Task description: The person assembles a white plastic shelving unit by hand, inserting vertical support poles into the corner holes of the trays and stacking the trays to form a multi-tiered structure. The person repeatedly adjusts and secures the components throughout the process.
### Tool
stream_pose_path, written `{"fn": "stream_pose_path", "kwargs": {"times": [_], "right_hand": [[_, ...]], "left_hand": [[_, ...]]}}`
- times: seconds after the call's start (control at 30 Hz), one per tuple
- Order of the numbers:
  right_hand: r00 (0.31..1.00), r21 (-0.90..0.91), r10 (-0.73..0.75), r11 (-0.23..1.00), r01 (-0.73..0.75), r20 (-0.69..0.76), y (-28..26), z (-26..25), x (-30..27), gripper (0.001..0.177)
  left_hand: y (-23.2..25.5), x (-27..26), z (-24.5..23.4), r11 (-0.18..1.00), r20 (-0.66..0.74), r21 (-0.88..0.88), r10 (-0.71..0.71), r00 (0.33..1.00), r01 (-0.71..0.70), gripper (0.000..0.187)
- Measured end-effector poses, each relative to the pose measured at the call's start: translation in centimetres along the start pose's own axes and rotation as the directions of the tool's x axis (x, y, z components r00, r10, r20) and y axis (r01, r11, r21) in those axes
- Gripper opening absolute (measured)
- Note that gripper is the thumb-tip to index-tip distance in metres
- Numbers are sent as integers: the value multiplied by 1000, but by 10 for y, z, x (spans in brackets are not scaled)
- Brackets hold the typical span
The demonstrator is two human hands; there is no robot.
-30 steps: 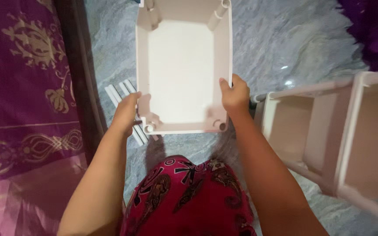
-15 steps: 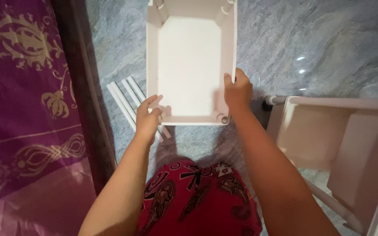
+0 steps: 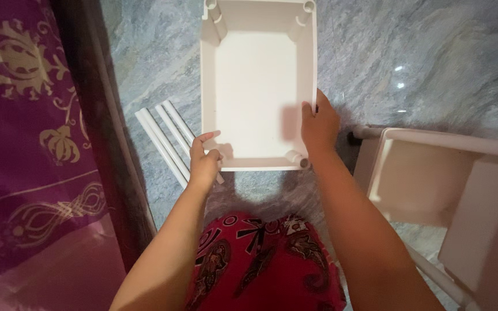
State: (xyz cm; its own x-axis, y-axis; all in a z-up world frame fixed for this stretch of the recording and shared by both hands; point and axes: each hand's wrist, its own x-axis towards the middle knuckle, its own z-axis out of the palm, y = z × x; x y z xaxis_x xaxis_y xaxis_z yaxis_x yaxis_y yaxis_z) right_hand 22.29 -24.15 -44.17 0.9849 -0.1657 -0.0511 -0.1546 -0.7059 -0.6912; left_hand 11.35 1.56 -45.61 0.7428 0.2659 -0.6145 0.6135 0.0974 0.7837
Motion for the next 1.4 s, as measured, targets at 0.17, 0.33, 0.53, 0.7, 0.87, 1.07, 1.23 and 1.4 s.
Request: {"fn": "stream_pose_path", "kwargs": {"times": [0.17,0.33,0.53,0.7,0.87,1.07,1.23,1.4], "right_hand": [[999,-75,25,997,-24,25,11,13,8,41],[999,-136,-49,990,48,0,16,24,0,48],[996,-89,69,994,-64,53,21,30,0,49],[987,52,-29,998,38,-161,7,6,-13,48],[958,380,164,923,-65,-235,-45,-48,-38,26],[908,711,153,677,190,-389,-120,-134,-72,16],[825,606,87,721,335,-559,-176,-217,-127,15],[704,508,91,758,409,-704,-205,-302,-189,14]], "left_hand": [[-20,14,5,989,21,-11,-147,989,147,63],[-29,18,4,977,25,67,-202,979,200,67],[-24,18,4,963,15,91,-257,966,255,69],[-6,8,9,850,-111,432,381,918,-300,60],[63,-35,42,768,-5,338,580,815,-545,57],[167,-123,90,588,193,144,772,606,-796,55],[224,-219,101,525,370,-55,801,471,-849,54],[264,-317,126,422,487,-205,827,282,-883,57]]}}
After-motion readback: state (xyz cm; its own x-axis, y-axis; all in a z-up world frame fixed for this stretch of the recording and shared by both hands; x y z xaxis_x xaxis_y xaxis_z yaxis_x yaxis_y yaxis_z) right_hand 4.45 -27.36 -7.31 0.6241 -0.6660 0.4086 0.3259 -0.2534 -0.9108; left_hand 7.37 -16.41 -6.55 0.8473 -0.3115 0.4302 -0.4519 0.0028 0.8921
